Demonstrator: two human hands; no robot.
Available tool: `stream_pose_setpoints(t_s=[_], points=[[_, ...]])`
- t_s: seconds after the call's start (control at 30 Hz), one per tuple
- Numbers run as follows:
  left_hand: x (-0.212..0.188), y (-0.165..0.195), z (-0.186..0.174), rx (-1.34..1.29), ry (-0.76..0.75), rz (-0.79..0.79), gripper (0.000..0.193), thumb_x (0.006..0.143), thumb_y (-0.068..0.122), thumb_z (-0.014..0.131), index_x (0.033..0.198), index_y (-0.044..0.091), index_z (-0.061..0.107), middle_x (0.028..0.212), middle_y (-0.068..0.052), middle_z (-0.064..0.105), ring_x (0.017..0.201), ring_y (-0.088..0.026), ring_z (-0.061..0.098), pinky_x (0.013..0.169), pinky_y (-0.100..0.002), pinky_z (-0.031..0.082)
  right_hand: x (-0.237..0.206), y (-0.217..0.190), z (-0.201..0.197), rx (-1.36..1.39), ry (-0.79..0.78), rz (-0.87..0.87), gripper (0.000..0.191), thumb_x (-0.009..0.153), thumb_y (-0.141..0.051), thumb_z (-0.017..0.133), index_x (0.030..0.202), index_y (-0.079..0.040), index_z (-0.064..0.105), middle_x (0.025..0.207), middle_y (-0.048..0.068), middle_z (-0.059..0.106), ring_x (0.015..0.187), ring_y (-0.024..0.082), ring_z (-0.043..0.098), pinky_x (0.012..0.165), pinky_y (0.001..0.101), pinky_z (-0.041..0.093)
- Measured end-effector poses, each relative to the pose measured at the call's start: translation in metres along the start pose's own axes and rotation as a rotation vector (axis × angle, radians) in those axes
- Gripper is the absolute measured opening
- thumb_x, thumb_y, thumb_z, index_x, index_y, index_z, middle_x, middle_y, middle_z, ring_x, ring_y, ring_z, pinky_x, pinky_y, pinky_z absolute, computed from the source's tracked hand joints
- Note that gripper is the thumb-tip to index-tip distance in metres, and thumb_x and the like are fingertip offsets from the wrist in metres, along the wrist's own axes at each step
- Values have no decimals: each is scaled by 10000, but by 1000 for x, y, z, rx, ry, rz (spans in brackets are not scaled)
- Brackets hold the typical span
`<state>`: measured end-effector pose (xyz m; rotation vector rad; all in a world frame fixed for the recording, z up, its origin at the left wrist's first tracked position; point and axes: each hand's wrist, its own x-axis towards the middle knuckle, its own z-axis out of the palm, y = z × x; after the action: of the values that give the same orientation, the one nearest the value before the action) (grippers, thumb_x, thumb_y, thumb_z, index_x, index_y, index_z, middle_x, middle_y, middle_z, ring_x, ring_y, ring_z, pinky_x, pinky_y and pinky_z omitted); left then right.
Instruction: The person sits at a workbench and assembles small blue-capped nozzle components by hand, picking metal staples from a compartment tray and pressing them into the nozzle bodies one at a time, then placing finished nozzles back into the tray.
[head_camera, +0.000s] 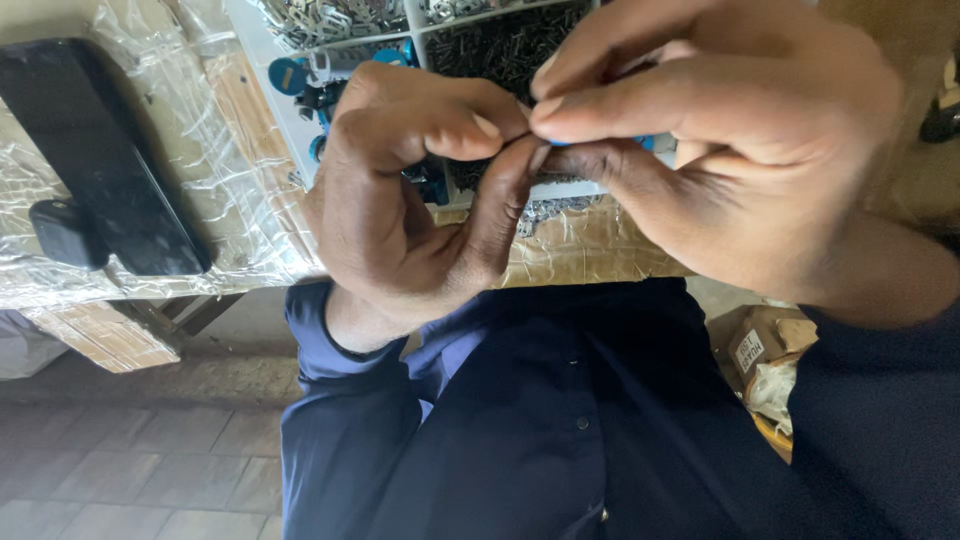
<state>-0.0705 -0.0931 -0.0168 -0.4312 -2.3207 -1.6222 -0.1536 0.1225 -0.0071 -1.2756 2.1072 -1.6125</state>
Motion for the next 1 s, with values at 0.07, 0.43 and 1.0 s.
stream_pose_setpoints(t_s=[0.07,0.43,1.0], points=[[-1,1,-2,-2,-13,-22,321,1006,-63,803,1131,7,516,1082,-151,688,905,-161,657,763,-268,528,1,-4,0,5,-6,24,162,971,114,783,1109,71,710,1174,215,696,929,174,706,724,231,548],[19,16,9,754,-170,59,237,907,154,887,1057,53,733,1022,-49,672,915,-268,530,808,-436,420,-18,6,6,233,129,194,329,1065,128,722,1332,102,532,1300,206,638,1157,252,700,1009,309,680],[0,7,2,-90,47,-130,272,1025,-61,777,1182,-43,556,1118,-166,662,1003,-179,723,846,-252,613,-5,5,3,157,20,82,291,949,183,735,1168,176,543,1191,319,630,1094,321,736,921,335,686]])
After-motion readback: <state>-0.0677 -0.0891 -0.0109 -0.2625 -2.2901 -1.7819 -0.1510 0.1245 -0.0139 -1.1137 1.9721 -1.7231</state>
